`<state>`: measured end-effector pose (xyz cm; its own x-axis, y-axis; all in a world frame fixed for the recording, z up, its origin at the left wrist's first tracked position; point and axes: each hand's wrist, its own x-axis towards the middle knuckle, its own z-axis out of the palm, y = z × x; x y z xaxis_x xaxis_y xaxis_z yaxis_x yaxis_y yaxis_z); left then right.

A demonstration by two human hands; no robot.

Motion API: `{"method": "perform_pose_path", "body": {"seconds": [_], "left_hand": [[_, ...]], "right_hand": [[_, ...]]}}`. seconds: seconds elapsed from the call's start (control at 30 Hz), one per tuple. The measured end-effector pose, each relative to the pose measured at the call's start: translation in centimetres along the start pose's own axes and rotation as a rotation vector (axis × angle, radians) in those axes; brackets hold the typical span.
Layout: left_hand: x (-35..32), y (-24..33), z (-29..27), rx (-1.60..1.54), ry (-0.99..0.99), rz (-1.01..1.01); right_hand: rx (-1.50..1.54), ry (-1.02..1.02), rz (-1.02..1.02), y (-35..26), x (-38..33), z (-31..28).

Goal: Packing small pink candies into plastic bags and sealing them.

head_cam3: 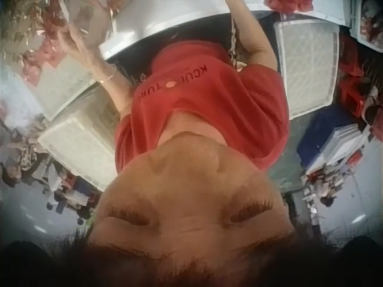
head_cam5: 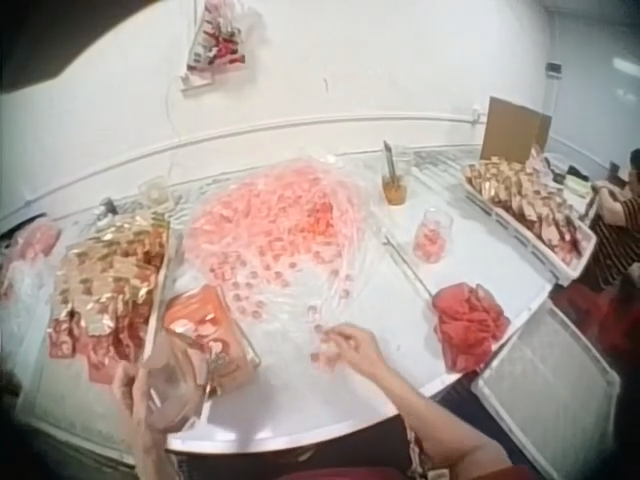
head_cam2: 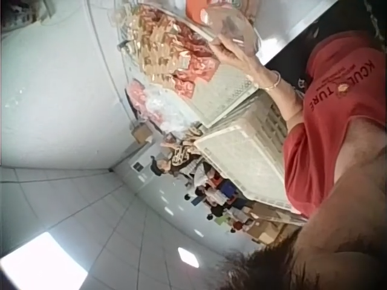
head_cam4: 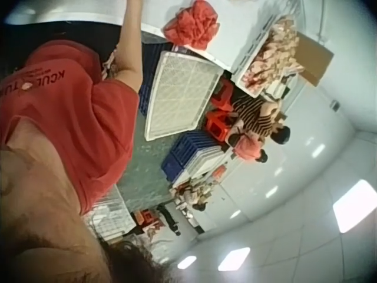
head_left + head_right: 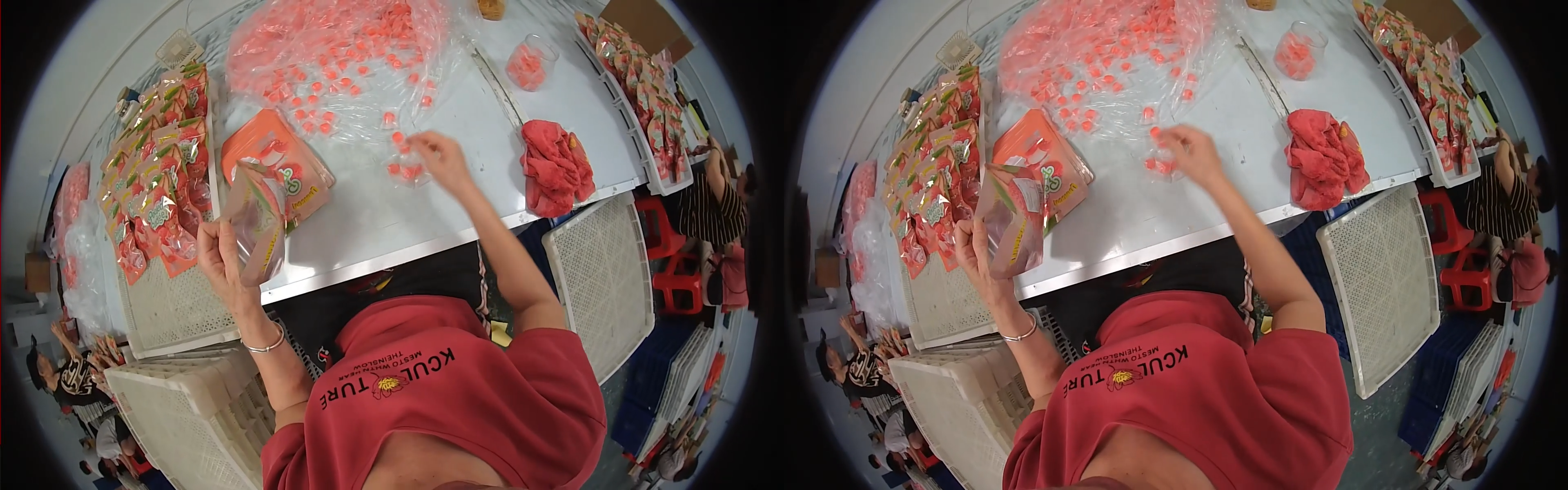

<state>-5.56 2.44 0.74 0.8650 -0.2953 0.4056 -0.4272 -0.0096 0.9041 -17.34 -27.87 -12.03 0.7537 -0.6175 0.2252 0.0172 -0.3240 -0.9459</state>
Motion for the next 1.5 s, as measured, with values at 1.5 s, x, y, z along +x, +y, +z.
{"method": "perform_pose_path", "body": {"seconds": [1.5], "left_hand": [[0.9,0.5,-0.1,-0.089,0.032,-0.051]], "right_hand": [[-0.779,0.009,-0.438,0.8,-0.2,0.5]]}}
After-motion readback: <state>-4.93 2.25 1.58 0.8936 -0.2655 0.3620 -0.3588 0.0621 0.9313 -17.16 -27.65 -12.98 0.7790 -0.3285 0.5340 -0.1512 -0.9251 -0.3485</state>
